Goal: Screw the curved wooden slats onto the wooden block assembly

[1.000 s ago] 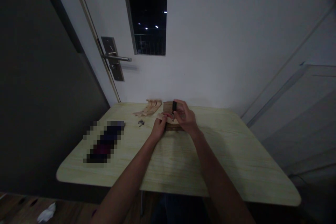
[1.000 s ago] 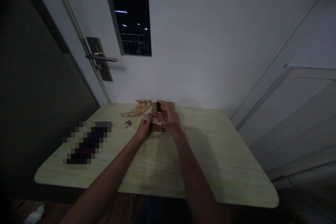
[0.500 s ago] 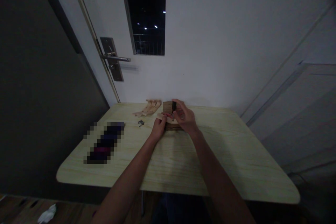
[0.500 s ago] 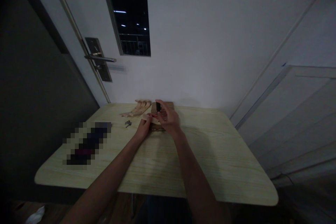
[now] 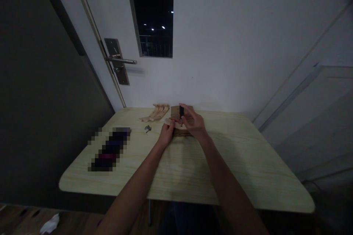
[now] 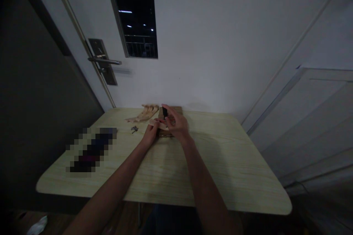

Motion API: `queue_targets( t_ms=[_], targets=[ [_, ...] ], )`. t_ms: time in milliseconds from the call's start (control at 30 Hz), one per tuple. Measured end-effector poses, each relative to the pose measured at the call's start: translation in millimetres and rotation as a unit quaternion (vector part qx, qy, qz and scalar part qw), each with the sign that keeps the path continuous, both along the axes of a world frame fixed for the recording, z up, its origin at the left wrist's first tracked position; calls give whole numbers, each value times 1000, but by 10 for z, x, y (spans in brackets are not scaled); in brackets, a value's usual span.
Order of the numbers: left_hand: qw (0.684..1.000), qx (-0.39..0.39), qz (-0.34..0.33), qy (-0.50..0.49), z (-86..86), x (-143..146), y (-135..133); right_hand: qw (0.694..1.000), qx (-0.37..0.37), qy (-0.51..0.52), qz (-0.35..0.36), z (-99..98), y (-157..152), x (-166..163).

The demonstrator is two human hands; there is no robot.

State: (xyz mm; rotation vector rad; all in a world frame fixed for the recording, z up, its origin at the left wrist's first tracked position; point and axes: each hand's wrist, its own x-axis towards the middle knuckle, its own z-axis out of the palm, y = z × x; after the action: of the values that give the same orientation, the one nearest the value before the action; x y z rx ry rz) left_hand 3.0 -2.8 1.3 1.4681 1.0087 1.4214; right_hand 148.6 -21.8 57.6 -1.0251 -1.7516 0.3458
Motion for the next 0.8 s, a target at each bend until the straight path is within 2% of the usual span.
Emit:
queue_targets(
  t_ms=[533,800],
  targets=[
    [1000,-3,9,8,2,1,-1,999,14,-25,-31,-15,26,-6],
    [1000,1,2,8,1,-7,-4,1000,3,-31,-5,-3,-8,-4]
  ],
)
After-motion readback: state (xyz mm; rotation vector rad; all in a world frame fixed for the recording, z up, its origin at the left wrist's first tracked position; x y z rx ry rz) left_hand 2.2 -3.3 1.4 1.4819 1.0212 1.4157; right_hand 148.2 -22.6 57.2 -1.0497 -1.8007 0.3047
